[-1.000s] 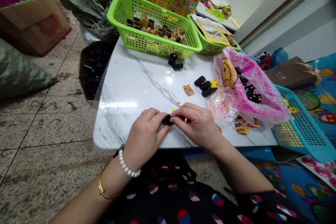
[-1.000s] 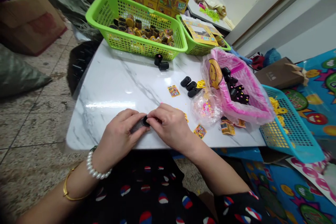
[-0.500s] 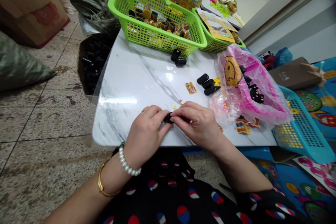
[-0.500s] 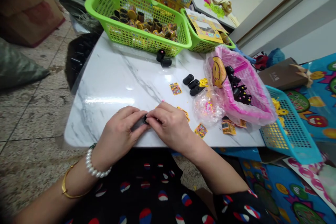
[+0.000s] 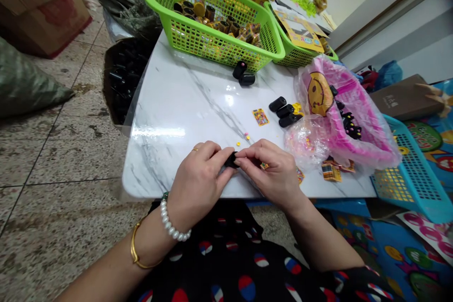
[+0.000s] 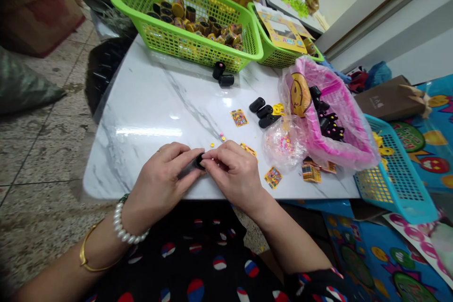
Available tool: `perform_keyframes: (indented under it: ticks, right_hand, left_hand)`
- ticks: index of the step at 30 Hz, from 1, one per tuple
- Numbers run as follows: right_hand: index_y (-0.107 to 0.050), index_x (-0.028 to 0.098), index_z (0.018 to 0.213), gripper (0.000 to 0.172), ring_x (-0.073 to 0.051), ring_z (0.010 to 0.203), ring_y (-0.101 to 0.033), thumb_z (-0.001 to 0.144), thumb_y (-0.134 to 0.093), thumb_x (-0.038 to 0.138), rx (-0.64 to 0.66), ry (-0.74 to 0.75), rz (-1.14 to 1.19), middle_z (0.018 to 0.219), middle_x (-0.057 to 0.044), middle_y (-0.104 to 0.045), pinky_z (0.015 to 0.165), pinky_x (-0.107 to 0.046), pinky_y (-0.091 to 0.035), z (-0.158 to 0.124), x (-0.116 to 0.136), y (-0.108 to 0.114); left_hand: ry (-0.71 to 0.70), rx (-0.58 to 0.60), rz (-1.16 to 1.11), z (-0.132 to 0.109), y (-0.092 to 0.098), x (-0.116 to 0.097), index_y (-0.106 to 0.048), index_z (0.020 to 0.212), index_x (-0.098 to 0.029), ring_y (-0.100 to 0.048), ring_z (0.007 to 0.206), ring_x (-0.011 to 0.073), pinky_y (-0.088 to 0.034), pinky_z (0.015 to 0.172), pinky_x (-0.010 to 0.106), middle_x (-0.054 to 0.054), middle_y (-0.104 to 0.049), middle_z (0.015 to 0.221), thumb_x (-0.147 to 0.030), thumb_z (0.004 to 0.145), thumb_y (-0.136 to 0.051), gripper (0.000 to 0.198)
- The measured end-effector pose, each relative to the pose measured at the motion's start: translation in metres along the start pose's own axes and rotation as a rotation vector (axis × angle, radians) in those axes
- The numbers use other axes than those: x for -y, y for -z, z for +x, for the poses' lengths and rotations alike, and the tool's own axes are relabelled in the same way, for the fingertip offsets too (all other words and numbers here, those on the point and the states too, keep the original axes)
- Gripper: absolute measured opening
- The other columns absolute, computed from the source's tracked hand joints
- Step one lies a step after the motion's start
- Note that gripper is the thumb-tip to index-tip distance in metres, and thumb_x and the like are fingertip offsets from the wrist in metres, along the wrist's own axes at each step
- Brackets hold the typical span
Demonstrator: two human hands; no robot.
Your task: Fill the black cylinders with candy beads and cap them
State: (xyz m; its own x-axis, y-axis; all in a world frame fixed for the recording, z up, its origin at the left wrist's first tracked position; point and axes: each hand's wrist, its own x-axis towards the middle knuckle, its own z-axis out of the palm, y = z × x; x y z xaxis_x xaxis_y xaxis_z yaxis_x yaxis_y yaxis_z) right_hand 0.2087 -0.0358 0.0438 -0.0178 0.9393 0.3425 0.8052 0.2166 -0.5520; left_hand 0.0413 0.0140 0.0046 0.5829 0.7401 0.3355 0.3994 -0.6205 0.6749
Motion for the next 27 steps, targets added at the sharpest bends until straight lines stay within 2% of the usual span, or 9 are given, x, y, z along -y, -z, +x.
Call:
perform_keyframes:
  ticks: [6,9,17,21,24,27]
  right_hand:
    - [-0.073,0.016,0.085,0.006,-0.012,0.07,-0.061,0.084,-0.067,0.016,0.038,0.052,-0.031,0.076,-0.003,-0.066,0.063,-0.025,-0.049,0.005,0.001,0.004]
    - [-0.073,0.017,0.082,0.003,-0.012,0.066,-0.06,0.082,-0.069,0.017,0.077,-0.028,0.001,0.073,-0.002,-0.066,0.061,-0.025,-0.048,0.007,0.0,0.003]
    - [-0.073,0.019,0.086,0.005,-0.009,0.061,-0.062,0.082,-0.07,0.02,-0.01,-0.271,0.263,0.076,0.0,-0.066,0.057,-0.023,-0.05,-0.007,-0.003,-0.008]
    - [-0.072,0.017,0.083,0.005,-0.008,0.053,-0.062,0.081,-0.071,0.022,-0.025,-0.391,0.469,0.076,0.0,-0.066,0.053,-0.022,-0.052,-0.009,-0.003,-0.014]
    - [-0.072,0.017,0.084,0.006,-0.009,0.053,-0.063,0.081,-0.071,0.023,-0.046,-0.417,0.568,0.075,0.0,-0.066,0.054,-0.023,-0.054,-0.01,-0.004,-0.018]
    - [-0.073,0.017,0.085,0.007,-0.008,0.054,-0.062,0.082,-0.07,0.023,-0.082,-0.377,0.589,0.077,0.0,-0.065,0.054,-0.022,-0.052,-0.011,-0.006,-0.021]
  left_hand:
    - [0.013,0.02,0.01,0.002,0.0,0.0,-0.066,0.109,-0.016,-0.056,0.089,0.0223,-0.049,0.083,0.037,0.007,-0.061,0.094,-0.025,0.088,-0.062,0.023]
    - [0.028,0.03,0.016,0.002,0.0,-0.001,-0.066,0.109,-0.016,-0.056,0.089,0.0224,-0.049,0.082,0.037,0.007,-0.06,0.094,-0.025,0.088,-0.062,0.023]
    - [0.017,0.046,-0.008,0.001,0.001,0.0,-0.066,0.109,-0.017,-0.056,0.088,0.0221,-0.048,0.082,0.037,0.007,-0.061,0.094,-0.023,0.088,-0.061,0.023]
    - [0.011,0.049,0.011,0.003,0.001,0.001,-0.066,0.11,-0.017,-0.056,0.088,0.0225,-0.047,0.082,0.038,0.007,-0.062,0.094,-0.023,0.088,-0.061,0.023]
    - [0.003,0.044,0.017,0.003,0.002,0.0,-0.066,0.109,-0.018,-0.056,0.088,0.0222,-0.048,0.082,0.038,0.007,-0.062,0.092,-0.024,0.088,-0.061,0.022]
    - [-0.005,0.029,0.024,0.003,0.002,-0.001,-0.066,0.108,-0.017,-0.056,0.088,0.022,-0.048,0.081,0.038,0.007,-0.061,0.092,-0.024,0.088,-0.062,0.021]
